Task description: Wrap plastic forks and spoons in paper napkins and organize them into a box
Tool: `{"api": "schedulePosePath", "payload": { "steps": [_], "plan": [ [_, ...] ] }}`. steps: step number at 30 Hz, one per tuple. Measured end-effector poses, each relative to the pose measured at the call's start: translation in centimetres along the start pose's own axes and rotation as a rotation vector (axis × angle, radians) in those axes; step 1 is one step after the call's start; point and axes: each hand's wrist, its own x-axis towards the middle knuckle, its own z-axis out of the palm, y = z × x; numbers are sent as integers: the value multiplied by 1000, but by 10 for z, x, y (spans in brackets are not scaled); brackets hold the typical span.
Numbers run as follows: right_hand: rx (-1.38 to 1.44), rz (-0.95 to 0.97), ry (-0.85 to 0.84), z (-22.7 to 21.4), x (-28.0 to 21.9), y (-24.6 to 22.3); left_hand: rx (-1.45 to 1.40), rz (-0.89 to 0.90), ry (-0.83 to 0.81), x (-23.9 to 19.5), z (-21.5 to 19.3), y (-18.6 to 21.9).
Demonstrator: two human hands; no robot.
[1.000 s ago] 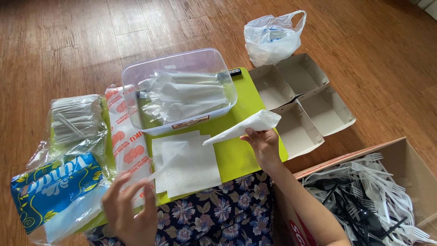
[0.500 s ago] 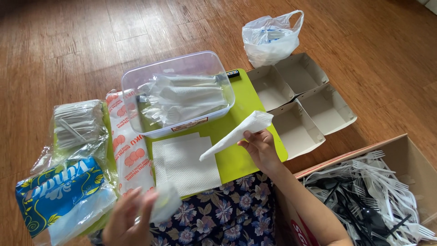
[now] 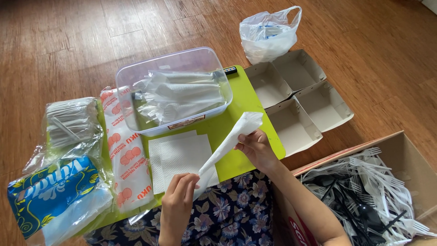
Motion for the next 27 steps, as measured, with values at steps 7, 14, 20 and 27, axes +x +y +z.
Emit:
{"api": "schedulePosePath", "payload": {
  "steps": [7, 14, 20, 27],
  "plan": [
    [-25, 15, 46, -12, 6, 5, -46, 5, -17, 3, 5, 2],
    [-16, 2, 59, -8, 5, 3, 44, 140, 85, 3, 7, 0],
    [-24, -24, 35, -10, 7, 5, -17, 130, 86, 5, 6, 5],
    [-109, -9, 9, -16, 5, 8, -26, 91, 58, 4, 8, 4]
  ]
}}
